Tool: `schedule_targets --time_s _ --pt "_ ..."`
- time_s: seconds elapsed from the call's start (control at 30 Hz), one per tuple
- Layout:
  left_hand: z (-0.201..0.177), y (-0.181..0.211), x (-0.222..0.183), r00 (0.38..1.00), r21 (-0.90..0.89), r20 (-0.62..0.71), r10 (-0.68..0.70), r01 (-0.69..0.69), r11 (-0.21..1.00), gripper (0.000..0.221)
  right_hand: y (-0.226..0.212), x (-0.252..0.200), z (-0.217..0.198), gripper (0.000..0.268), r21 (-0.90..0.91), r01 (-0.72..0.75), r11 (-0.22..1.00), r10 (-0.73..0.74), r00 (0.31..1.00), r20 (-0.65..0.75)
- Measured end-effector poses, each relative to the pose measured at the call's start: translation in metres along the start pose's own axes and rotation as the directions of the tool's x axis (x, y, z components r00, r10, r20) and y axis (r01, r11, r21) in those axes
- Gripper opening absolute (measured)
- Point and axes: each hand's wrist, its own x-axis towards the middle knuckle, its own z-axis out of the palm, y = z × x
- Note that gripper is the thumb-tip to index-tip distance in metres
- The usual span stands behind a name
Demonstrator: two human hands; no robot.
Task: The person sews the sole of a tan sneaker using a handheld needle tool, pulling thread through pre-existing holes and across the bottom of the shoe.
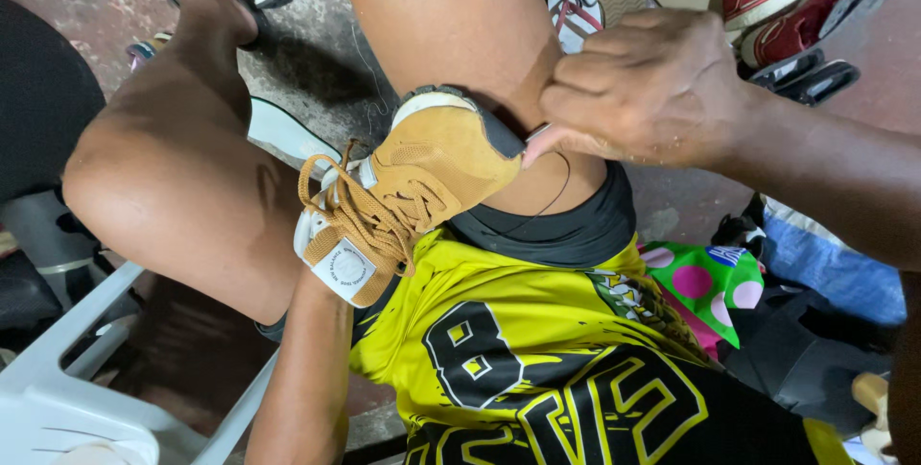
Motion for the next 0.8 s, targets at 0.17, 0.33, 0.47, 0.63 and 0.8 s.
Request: schedule_targets --time_s 0.17,0.33,0.47,0.63,0.8 --pt "0.001 0.001 -0.014 1.000 -0.013 -0.024 0.009 -0.010 1.000 0.023 0.004 -0.005 0.015 0.072 -0.038 -0.117 0.992 0.115 0.993 -0.040" --pt "0.018 0.021 -0.036 0.999 -0.013 -0.039 0.027 -0.027 1.000 0.022 0.011 -0.011 0.014 0.061 0.139 -0.050 0.989 0.068 0.990 -0.127" --pt "0.051 0.085 -0.056 0.993 0.023 -0.042 0.114 -0.114 0.993 0.021 0.025 -0.028 0.010 0.060 0.029 -0.177 0.984 0.178 0.984 -0.022" --pt "0.117 0.183 -0.107 0.794 0.737 -0.442 0.418 0.056 0.673 0.021 0.025 -0.047 0.009 0.055 0.291 -0.247 0.924 0.263 0.965 -0.017" --pt "0.196 0.199 -0.098 0.527 0.935 0.039 0.849 -0.319 0.154 0.017 0.005 -0.053 0.013 0.057 0.383 -0.274 0.882 0.311 0.950 -0.038"
